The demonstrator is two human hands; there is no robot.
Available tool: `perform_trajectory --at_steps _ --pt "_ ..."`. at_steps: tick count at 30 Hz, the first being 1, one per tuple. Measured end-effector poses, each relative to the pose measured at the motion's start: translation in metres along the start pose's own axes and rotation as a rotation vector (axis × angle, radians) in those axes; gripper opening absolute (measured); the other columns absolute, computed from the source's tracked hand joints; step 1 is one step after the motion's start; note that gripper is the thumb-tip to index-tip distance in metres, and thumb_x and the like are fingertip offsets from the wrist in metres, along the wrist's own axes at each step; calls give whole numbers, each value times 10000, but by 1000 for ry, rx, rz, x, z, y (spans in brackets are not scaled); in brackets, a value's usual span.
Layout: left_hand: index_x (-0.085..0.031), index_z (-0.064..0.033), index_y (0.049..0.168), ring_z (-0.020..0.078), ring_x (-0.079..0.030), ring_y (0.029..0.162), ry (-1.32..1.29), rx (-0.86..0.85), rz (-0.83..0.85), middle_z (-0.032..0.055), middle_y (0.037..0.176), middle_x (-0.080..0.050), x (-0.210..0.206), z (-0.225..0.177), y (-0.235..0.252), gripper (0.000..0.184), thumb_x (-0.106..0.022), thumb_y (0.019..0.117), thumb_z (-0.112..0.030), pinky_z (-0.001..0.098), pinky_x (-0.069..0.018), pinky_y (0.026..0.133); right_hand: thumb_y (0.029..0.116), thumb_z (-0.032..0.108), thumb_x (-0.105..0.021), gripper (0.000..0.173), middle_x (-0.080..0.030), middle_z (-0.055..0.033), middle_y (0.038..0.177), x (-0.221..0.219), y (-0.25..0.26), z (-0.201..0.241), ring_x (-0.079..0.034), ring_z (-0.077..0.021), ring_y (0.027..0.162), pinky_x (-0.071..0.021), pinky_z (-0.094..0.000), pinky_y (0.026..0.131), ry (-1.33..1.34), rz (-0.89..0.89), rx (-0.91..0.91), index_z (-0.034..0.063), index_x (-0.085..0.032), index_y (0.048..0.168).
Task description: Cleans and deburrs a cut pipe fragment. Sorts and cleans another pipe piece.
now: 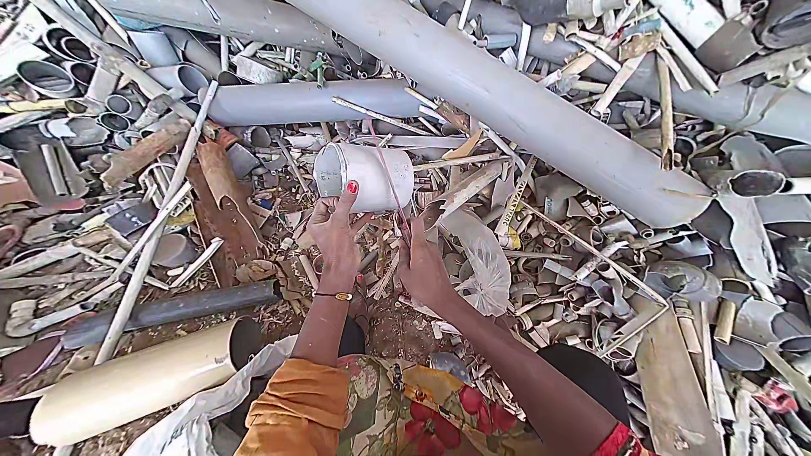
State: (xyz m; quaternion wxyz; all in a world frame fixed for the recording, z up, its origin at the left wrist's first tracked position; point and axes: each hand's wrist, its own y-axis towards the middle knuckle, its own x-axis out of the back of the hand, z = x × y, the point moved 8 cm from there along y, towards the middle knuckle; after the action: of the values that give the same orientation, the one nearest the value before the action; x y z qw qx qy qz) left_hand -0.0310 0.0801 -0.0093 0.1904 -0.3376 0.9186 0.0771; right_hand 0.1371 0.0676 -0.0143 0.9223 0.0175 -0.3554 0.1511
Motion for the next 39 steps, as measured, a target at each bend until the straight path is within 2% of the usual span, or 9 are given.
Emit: perform_trajectory --at_steps 4,8,12,15,20,25,28,32,39 --pt "-513 -139 825 178 -718 747 -4 -53 -16 18 821 -668 6 -7 3 259 -746 935 -164 408 -650 720 1078 141 -478 413 -672 -183 982 13 11 -7 -680 -307 945 -529 -448 882 37 -39 -63 8 -404 1461" --pt "-537 -136 833 182 -729 771 -13 -46 -13 22 848 -696 7 -10 2 221 -711 963 -177 402 -647 740 1068 133 -467 413 -699 -201 966 5 0 7 -696 -344 947 -538 -473 879 -21 -45 122 -31 -450 1447" --pt "-533 -142 823 183 -724 775 -16 -51 -11 15 839 -681 9 -11 0 232 -720 956 -177 415 -647 743 1071 122 -481 418 -688 -200 969 7 7 -2 -692 -340 953 -531 -466 894 12 -103 27 -25 -411 1456" --pt "-565 -116 886 208 -733 816 -32 -1 -35 48 900 -700 9 -7 1 195 -719 960 -211 424 -645 750 1028 100 -500 371 -705 -200 895 -2 -2 5 -711 -350 848 -560 -483 794 -12 -169 209 -59 -532 1362" --pt "-555 -119 886 202 -732 833 -49 64 -30 46 919 -699 5 2 -5 227 -737 948 -238 409 -644 758 1051 110 -512 384 -690 -189 871 -13 3 -6 -701 -321 826 -556 -461 796 64 -228 81 -81 -466 1381" --pt "-575 -110 922 189 -730 816 -67 101 -35 48 926 -702 1 3 -8 212 -740 945 -241 387 -643 748 1046 110 -499 398 -688 -205 882 -30 -2 -6 -697 -327 795 -568 -470 765 80 -207 238 -121 -486 1370" --pt "-534 -133 833 165 -676 737 -17 32 -33 15 825 -627 1 0 -6 262 -782 903 -181 399 -634 722 1043 109 -513 428 -672 -176 839 -24 0 -13 -682 -289 746 -562 -441 734 88 -269 176 -125 -446 1395" --pt "-525 -128 782 171 -684 691 4 -29 -52 16 783 -631 4 -6 -3 298 -808 874 -155 395 -642 677 1015 104 -522 409 -660 -143 787 -25 -8 -7 -647 -252 650 -558 -412 645 55 -242 389 -130 -508 1350" --pt "-501 -109 769 182 -670 679 24 -17 -60 36 761 -603 8 -11 0 322 -810 859 -92 397 -636 666 1062 136 -521 389 -537 -87 782 -5 20 -81 -523 -167 533 -481 -357 497 346 -180 -227 8 -428 1418"
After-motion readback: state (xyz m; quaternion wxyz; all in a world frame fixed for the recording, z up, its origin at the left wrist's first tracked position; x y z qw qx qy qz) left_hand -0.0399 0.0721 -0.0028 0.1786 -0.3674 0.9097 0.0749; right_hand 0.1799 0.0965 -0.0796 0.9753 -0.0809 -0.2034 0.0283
